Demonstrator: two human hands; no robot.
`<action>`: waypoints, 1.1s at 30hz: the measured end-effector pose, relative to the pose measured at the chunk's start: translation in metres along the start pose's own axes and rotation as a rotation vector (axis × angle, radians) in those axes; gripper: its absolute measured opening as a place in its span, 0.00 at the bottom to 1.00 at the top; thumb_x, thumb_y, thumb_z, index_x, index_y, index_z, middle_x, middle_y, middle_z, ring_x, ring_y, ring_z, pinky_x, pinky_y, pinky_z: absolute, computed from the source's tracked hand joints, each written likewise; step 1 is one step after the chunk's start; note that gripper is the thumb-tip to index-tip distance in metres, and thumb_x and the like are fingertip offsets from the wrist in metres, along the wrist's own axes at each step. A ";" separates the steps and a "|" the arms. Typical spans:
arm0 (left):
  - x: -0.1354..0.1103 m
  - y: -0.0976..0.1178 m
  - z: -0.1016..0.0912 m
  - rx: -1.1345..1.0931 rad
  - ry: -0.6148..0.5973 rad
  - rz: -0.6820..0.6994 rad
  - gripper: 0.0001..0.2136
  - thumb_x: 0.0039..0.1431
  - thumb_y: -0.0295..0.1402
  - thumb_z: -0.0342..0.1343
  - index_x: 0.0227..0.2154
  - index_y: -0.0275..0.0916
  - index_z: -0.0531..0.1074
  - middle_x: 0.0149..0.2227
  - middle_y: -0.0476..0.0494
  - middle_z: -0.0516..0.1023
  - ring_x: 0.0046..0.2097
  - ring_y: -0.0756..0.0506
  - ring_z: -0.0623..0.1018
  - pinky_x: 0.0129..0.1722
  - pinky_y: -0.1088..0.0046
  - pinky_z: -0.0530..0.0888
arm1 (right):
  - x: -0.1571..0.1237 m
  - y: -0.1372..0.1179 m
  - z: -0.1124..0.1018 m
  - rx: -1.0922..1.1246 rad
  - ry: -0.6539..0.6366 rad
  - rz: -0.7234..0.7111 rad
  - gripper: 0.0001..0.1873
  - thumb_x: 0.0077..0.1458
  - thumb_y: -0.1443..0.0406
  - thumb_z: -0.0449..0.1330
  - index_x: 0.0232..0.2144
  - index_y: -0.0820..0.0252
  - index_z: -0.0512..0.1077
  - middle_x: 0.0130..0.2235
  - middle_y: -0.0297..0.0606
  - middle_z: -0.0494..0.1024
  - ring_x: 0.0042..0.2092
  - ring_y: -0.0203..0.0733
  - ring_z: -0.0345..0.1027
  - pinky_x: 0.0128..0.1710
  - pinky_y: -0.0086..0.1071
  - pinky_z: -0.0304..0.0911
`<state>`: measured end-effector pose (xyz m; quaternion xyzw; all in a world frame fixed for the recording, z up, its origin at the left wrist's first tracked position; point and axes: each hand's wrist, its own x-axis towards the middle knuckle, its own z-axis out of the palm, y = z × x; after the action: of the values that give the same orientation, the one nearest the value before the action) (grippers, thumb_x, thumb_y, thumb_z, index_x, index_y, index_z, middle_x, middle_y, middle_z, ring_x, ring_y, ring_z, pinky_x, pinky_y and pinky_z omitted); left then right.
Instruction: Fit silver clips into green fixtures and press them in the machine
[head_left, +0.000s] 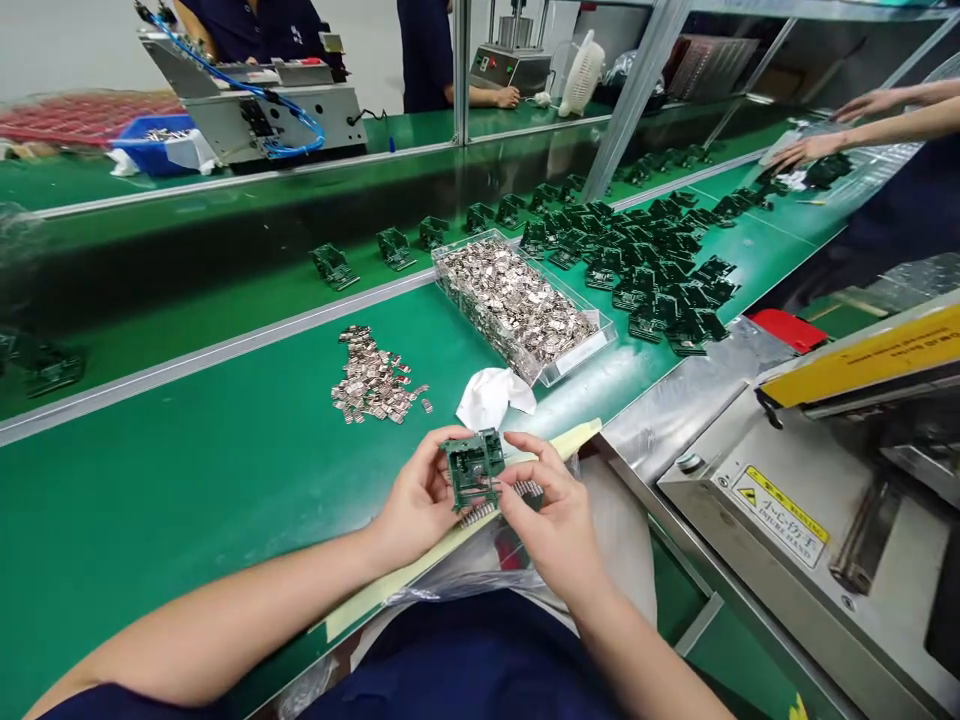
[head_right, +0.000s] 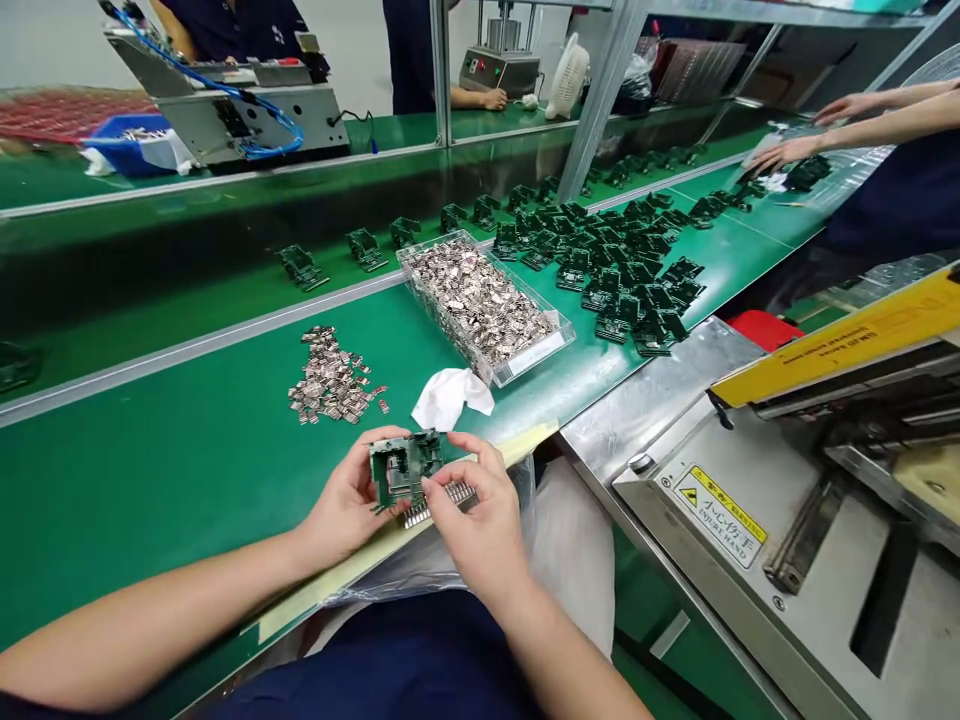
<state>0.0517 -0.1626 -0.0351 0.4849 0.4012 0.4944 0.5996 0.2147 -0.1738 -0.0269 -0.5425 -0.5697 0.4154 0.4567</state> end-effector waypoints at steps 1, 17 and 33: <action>-0.002 -0.001 0.000 0.012 -0.002 -0.002 0.26 0.45 0.31 0.69 0.46 0.44 0.65 0.35 0.49 0.75 0.31 0.51 0.76 0.29 0.79 0.74 | 0.000 0.002 0.002 0.002 -0.005 0.004 0.06 0.51 0.64 0.63 0.24 0.56 0.76 0.52 0.43 0.73 0.55 0.51 0.65 0.56 0.43 0.57; -0.012 -0.016 -0.006 0.173 0.006 0.115 0.12 0.62 0.31 0.56 0.48 0.45 0.67 0.35 0.48 0.73 0.33 0.52 0.72 0.32 0.79 0.72 | -0.009 0.011 0.020 0.089 0.050 0.049 0.07 0.56 0.62 0.61 0.28 0.58 0.70 0.42 0.41 0.73 0.41 0.43 0.69 0.39 0.33 0.66; -0.021 -0.014 0.007 0.126 0.119 0.019 0.13 0.58 0.36 0.59 0.45 0.42 0.69 0.38 0.44 0.76 0.36 0.47 0.77 0.35 0.73 0.77 | -0.013 0.003 0.025 0.401 0.109 0.164 0.11 0.46 0.61 0.68 0.23 0.58 0.69 0.29 0.37 0.74 0.31 0.41 0.70 0.31 0.32 0.70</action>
<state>0.0570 -0.1854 -0.0471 0.4953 0.4617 0.5018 0.5382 0.1915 -0.1862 -0.0366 -0.5070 -0.4040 0.5262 0.5503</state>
